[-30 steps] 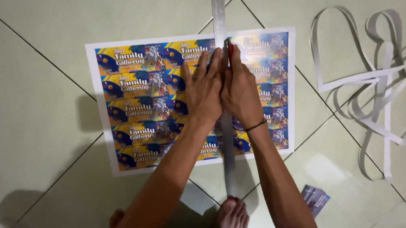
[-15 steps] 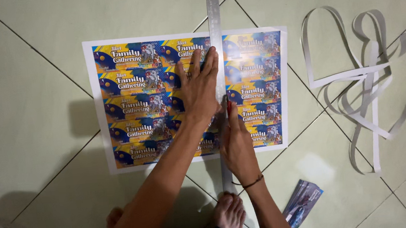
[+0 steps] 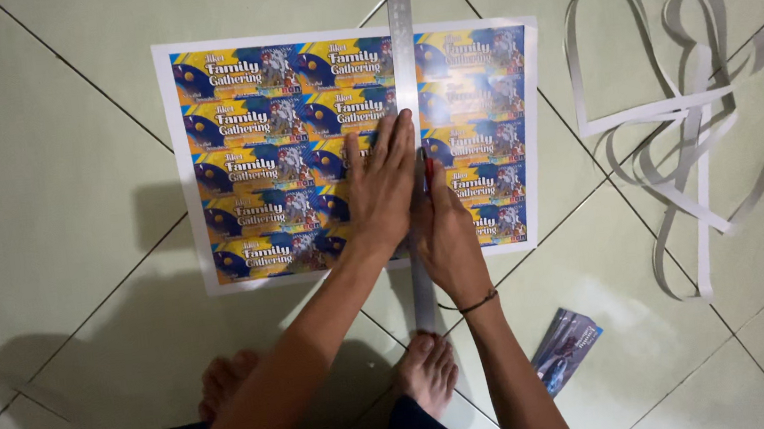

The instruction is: The person uses a metal ruler and a red utility knife to cut a large sheet of printed paper into smaller rectangular sections. They align the ruler along the printed lines and slice through the paper repeatedly to separate the individual pieces.

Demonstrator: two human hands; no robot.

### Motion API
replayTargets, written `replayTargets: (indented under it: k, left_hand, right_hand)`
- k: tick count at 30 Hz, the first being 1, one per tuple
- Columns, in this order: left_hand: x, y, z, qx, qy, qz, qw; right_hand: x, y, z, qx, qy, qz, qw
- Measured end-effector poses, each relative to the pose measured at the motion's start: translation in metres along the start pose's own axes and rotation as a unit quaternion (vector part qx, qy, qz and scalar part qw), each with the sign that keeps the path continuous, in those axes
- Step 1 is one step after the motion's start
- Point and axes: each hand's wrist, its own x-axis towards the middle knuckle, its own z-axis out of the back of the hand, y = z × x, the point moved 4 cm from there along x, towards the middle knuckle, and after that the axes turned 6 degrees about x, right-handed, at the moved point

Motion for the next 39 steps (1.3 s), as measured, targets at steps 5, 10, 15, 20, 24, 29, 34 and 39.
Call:
replayTargets:
  k: [5,10,15,20,24,29,34,39]
  left_hand:
    - [-0.033,0.003,0.014,-0.028,-0.049,0.001,0.998]
    - [-0.047,-0.003,0.017,-0.014,-0.067,-0.014,0.998]
    - [-0.053,-0.005,0.002,0.016,-0.005,-0.032,0.999]
    - [-0.051,-0.004,-0.01,-0.02,-0.005,-0.031,0.999]
    - [-0.052,-0.004,-0.022,0.085,-0.065,-0.041,0.993]
    - [-0.053,-0.005,-0.021,0.073,-0.057,-0.038,0.995]
    - [-0.053,-0.003,-0.018,0.073,-0.075,-0.038,0.994]
    - [-0.053,-0.004,-0.022,0.058,-0.073,-0.035,0.995]
  right_hand:
    - [-0.001,-0.004,0.002,0.011,0.001,-0.007,1.0]
    - [-0.002,0.002,0.003,0.011,0.01,-0.012,1.0]
    - [-0.004,0.003,-0.001,-0.007,0.008,-0.019,1.0]
    - [-0.039,0.016,-0.003,-0.014,0.038,-0.066,0.997]
    - [-0.114,-0.041,-0.03,-0.013,0.04,-0.085,0.995]
    - [-0.146,-0.048,-0.037,-0.019,0.081,-0.196,0.977]
    - [-0.152,-0.051,-0.039,-0.014,0.072,-0.204,0.976]
    - [-0.153,-0.042,-0.035,-0.008,0.083,-0.24,0.967]
